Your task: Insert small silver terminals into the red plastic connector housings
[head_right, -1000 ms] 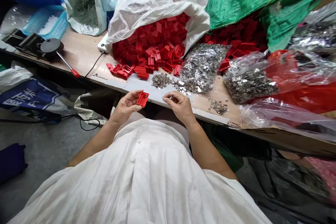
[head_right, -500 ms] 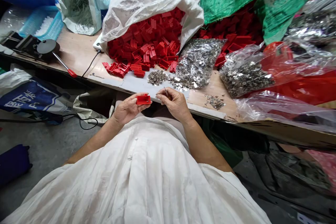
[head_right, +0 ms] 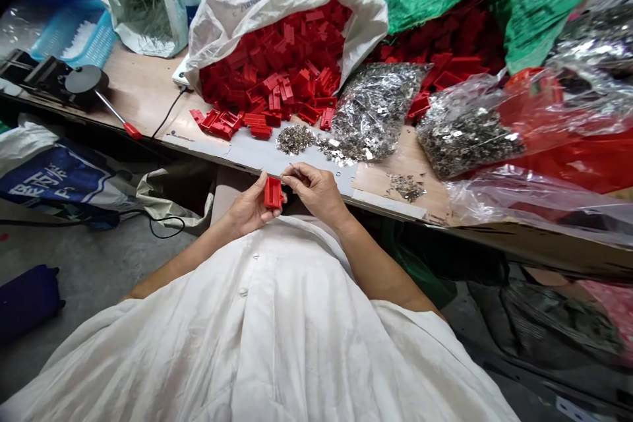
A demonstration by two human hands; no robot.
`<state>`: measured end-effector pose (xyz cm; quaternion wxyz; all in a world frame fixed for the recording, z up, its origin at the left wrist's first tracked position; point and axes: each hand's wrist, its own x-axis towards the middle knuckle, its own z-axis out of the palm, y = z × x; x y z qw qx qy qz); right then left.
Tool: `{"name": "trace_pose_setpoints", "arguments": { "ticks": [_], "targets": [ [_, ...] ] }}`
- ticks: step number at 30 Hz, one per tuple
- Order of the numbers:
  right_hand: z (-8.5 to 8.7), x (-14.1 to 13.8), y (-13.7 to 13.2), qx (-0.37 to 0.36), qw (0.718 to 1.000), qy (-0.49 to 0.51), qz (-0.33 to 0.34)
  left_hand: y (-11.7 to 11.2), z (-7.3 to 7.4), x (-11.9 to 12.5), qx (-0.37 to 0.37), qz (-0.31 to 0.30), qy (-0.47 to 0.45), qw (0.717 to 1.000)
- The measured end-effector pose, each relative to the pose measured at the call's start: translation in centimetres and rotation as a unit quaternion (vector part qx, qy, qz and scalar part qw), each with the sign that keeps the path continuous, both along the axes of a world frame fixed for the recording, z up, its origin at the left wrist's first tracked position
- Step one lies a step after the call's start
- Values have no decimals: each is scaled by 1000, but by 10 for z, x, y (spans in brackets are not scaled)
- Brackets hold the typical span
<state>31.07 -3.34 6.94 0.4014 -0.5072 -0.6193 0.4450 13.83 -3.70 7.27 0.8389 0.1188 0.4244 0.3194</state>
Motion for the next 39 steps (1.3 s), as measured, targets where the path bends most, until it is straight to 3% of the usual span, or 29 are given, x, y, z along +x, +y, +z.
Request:
{"name": "trace_pose_setpoints", "arguments": {
  "ticks": [6,12,16,21,27,33,39],
  "targets": [
    [-11,-4,2,-7,1000,-17,13,-2,-1,0,-14,-4,2,1000],
    [-6,1,-1,-4,998,-57,11,-5,-8,2,58,13,1,998],
    [-4,4,-3,-3,997,-78,14,-7,-4,6,86,-4,12,996],
    [-5,4,-5,31,996,-87,11,-7,1,9,65,-9,24,998],
    [-8,6,-8,54,993,-106,5,-4,-6,10,4,-15,-34,999],
    [-4,8,-10,17,995,-100,15,-2,-5,11,-46,-36,-73,996],
    [-12,10,-8,-88,992,-80,46,-5,-15,10,3,-62,-66,996]
  ]
}}
